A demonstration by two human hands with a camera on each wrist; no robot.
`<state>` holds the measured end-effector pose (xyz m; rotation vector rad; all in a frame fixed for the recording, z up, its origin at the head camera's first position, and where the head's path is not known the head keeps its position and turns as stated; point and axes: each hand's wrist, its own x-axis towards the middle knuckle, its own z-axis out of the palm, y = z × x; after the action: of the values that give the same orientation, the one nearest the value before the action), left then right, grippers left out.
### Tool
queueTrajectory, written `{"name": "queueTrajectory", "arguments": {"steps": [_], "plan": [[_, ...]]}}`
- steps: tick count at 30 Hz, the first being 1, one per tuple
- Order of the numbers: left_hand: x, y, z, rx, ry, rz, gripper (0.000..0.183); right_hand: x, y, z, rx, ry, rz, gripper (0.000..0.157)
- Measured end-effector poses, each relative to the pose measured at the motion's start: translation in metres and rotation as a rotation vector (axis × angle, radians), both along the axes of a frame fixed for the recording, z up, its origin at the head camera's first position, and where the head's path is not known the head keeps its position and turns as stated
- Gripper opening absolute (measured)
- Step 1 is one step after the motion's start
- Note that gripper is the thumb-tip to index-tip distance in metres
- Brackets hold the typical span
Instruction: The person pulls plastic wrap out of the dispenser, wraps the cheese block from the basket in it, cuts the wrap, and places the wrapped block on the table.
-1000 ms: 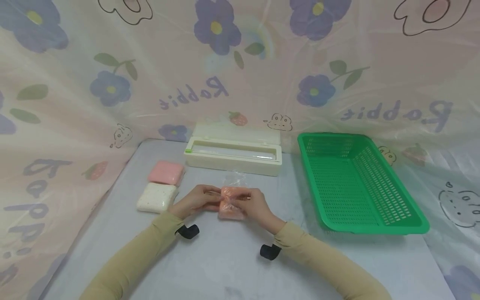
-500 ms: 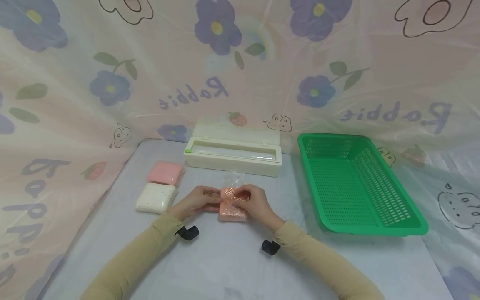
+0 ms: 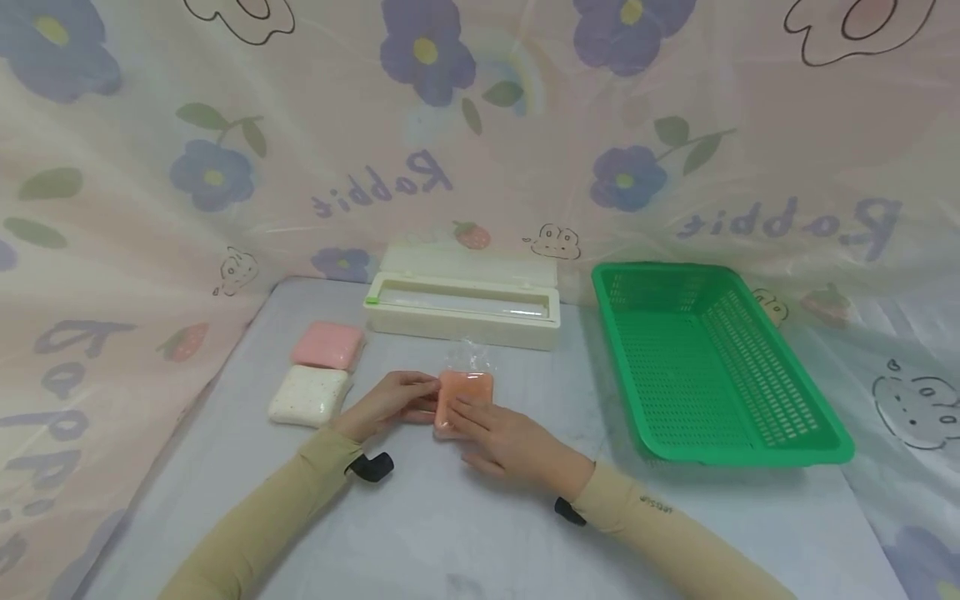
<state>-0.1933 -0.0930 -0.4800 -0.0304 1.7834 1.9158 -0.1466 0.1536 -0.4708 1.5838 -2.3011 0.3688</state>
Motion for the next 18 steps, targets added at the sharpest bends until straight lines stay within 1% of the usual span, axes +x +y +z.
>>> {"name": "queueTrajectory", "arguments": {"steps": [2,3,6,10,12,14,16,18], "plan": [[0.0,0.0,0.001,-0.003,0.0,0.0,0.032,0.003,-0.001,-0.004,0.099,-0.07,-0.036,0.065],[0.0,0.001,0.001,-0.004,-0.001,-0.002,0.032,0.003,-0.001,-0.006,0.132,-0.109,-0.06,0.07],[0.0,0.002,0.002,0.0,-0.012,0.004,0.033,0.002,-0.003,-0.01,0.176,-0.203,-0.103,0.081],[0.001,0.003,0.002,0.013,-0.019,0.021,0.032,-0.003,-0.006,-0.014,0.169,-0.323,-0.116,0.089],[0.001,0.003,0.001,0.014,-0.015,0.025,0.032,-0.005,-0.007,-0.015,0.169,-0.359,-0.112,0.092],[0.001,0.003,0.001,0.009,-0.013,0.027,0.031,-0.007,-0.008,-0.014,0.175,-0.377,-0.099,0.092],[0.001,0.003,0.002,0.009,-0.011,0.026,0.032,-0.009,-0.007,-0.01,0.156,-0.42,-0.082,0.09],[0.002,0.003,0.002,0.006,-0.018,0.022,0.032,-0.01,-0.005,-0.006,0.088,-0.521,-0.08,0.085]]}}
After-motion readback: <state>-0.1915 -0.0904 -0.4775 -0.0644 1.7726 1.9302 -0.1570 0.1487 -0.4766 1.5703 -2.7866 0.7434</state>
